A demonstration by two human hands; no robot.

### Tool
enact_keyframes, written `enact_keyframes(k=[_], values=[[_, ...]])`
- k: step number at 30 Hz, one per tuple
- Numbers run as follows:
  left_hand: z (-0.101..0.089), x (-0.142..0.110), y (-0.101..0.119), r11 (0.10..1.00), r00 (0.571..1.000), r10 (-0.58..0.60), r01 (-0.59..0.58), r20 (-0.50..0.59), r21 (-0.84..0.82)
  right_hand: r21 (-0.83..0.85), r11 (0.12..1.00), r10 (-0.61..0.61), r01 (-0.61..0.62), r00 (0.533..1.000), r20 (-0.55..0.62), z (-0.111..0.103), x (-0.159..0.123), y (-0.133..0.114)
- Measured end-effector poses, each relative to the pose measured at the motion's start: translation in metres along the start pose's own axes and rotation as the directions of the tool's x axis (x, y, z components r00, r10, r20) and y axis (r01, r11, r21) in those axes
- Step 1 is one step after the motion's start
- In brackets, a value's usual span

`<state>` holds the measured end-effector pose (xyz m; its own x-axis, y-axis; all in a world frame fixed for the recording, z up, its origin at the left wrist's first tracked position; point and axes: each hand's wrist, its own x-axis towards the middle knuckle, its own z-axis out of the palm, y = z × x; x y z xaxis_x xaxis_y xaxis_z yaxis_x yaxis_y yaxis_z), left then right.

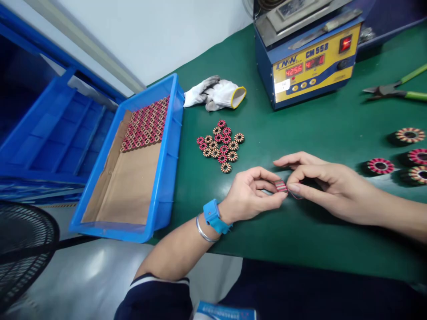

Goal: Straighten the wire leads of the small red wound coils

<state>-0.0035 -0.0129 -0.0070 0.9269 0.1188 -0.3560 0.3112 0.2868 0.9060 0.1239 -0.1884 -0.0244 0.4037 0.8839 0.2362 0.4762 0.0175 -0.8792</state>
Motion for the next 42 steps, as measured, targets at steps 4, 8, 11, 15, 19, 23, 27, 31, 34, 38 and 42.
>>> enact_keyframes(k=[4, 8, 11, 15, 19, 23, 27, 31, 34, 38, 42], values=[[0.001, 0.0, 0.0, 1.0, 1.0, 0.002, -0.002, -0.002, 0.004, 0.011, 1.0, 0.001, -0.001, 1.0, 0.002, -0.002, 0.0, -0.003], [0.0, -0.001, -0.002, 0.999, 0.999, 0.044, -0.044, 0.026, 0.026, 0.063, 0.996, 0.069, -0.065, 0.996, -0.056, -0.008, 0.003, -0.005], [-0.002, -0.001, -0.003, 0.996, 0.995, 0.079, -0.081, 0.064, 0.038, 0.13, 0.981, 0.152, -0.143, 0.986, -0.065, -0.012, 0.006, -0.005], [-0.002, -0.002, -0.002, 0.991, 0.989, 0.127, -0.131, 0.079, 0.035, 0.109, 0.988, 0.109, -0.106, 0.994, -0.019, -0.009, 0.008, -0.009], [-0.001, -0.002, -0.002, 0.985, 0.984, 0.156, -0.161, 0.08, 0.059, 0.091, 0.994, 0.065, -0.064, 0.998, -0.001, -0.003, 0.009, -0.013], [-0.001, -0.002, -0.004, 0.979, 0.98, 0.176, -0.184, 0.088, 0.093, 0.158, 0.981, 0.119, -0.109, 0.991, -0.056, -0.007, 0.009, -0.009], [-0.002, -0.002, -0.005, 0.975, 0.979, 0.18, -0.19, 0.095, 0.118, 0.299, 0.938, 0.235, -0.173, 0.954, -0.185, -0.014, 0.009, -0.003], [-0.002, -0.002, -0.006, 0.982, 0.984, 0.163, -0.169, 0.068, 0.089, 0.217, 0.972, 0.119, -0.093, 0.986, -0.112, -0.01, 0.007, -0.005], [-0.002, -0.001, -0.007, 0.985, 0.985, 0.16, -0.164, 0.059, 0.058, 0.148, 0.989, 0.031, -0.021, 0.997, -0.071, -0.003, 0.006, -0.008], [-0.002, -0.001, -0.008, 0.985, 0.985, 0.167, -0.169, 0.04, 0.042, 0.12, 0.993, 0.034, -0.023, 0.995, -0.091, 0.0, 0.006, -0.008], [-0.002, -0.001, -0.008, 0.984, 0.984, 0.173, -0.175, 0.044, 0.032, 0.111, 0.994, 0.033, -0.022, 0.995, -0.099, 0.0, 0.006, -0.007]])
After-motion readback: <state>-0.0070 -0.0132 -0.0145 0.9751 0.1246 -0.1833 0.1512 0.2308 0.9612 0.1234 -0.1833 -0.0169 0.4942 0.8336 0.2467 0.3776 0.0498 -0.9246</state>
